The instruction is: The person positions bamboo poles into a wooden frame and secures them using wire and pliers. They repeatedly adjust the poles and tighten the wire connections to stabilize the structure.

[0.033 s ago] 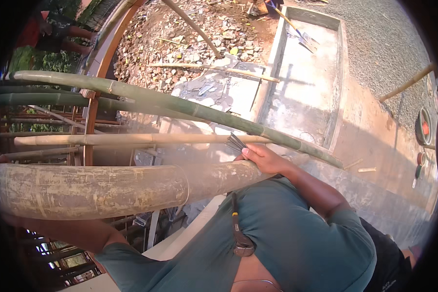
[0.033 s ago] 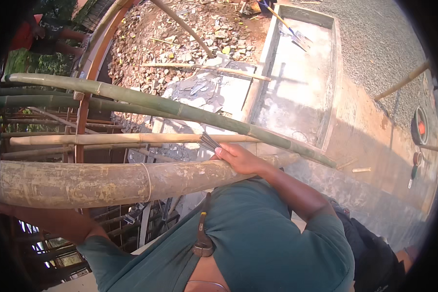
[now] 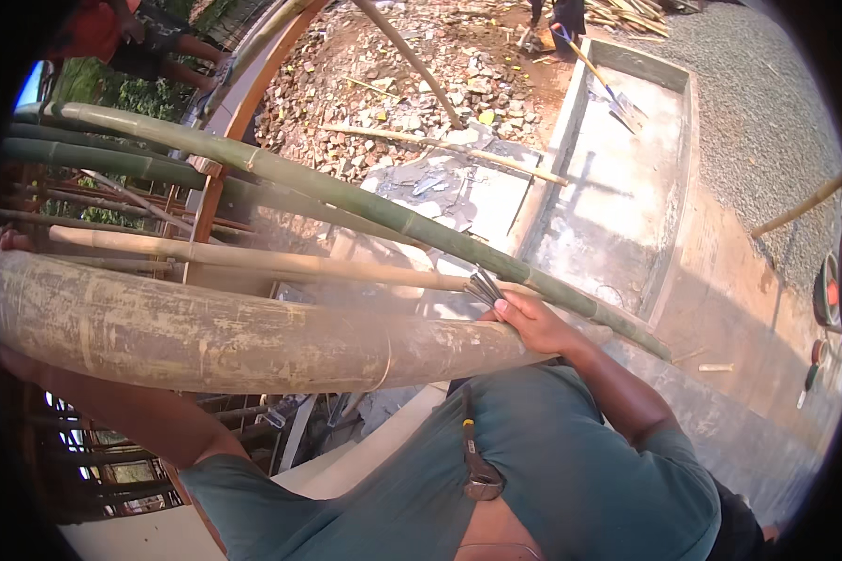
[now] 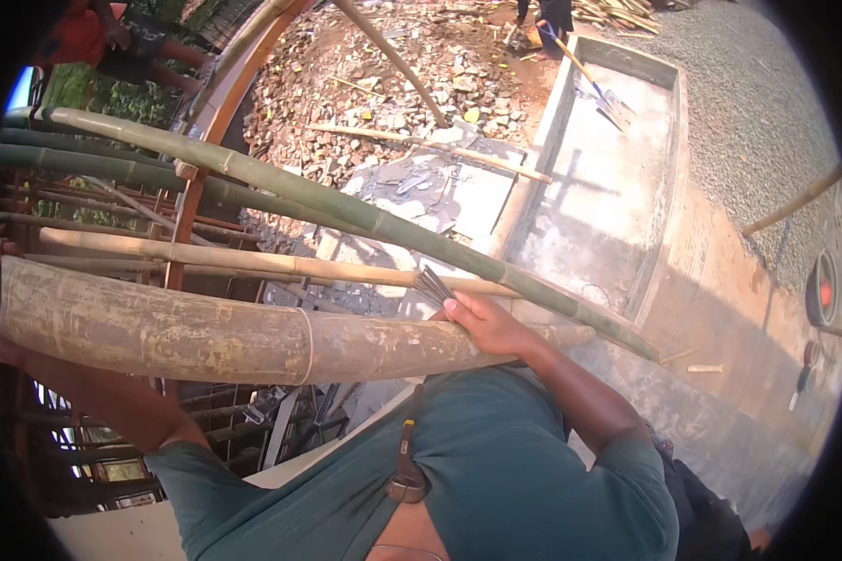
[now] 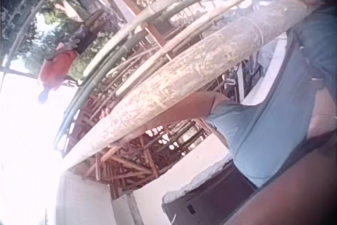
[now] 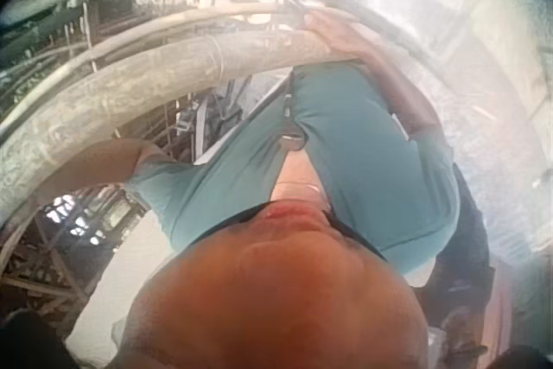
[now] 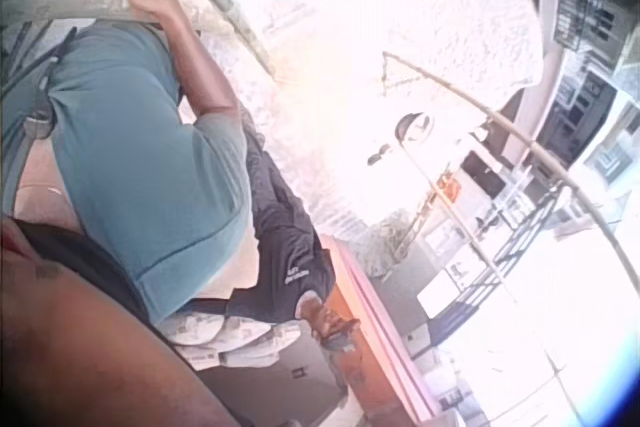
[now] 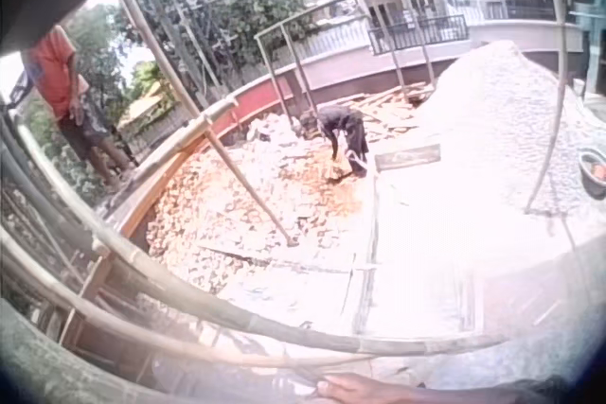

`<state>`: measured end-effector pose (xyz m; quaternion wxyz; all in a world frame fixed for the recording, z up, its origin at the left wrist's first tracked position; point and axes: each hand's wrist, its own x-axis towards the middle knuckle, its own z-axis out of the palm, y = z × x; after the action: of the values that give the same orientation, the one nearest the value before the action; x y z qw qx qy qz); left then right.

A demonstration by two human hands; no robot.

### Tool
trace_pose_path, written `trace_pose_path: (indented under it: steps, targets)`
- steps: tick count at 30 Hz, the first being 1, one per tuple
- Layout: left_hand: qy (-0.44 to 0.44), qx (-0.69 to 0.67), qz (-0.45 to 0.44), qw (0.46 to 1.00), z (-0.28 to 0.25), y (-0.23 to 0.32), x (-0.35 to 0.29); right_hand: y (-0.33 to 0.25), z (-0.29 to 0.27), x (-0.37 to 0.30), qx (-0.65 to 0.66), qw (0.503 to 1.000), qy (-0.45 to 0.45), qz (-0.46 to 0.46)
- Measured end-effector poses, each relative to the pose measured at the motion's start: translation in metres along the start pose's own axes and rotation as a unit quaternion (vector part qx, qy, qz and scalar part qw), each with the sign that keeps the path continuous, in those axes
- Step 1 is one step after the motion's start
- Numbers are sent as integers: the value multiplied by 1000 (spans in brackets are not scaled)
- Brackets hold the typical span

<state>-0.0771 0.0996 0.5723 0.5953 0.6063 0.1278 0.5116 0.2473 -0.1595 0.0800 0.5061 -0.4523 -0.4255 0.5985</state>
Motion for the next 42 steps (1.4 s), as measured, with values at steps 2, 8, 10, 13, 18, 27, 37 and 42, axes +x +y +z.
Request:
trace_pose_path:
  steps: [2,8,10,13,18,27,37,42]
  targets:
    - [-2,-25,10,1000,49,-6,22,-23,-24,-22,-8,1000,17,-24]
    - [-14,-44,106,993,166,-127,42,-13,-125,-75,-55,973,220,-48]
    - [0,-100,89,991,170,-178,32,-23,-150,-96,-132,957,260,1]
    - [33,-198,40,979,195,-264,20,-37,-188,-139,-158,925,326,115]
    - [40,-316,-35,947,226,-368,25,-32,-200,-156,-110,908,396,77]
    - [112,-337,-91,930,226,-419,89,-3,-175,-84,37,933,355,-38]
    - [87,-375,-63,921,169,-375,204,-62,-271,3,565,645,187,-479]
    - [117,-397,-30,910,112,-384,250,-106,-340,26,675,414,-265,-550]
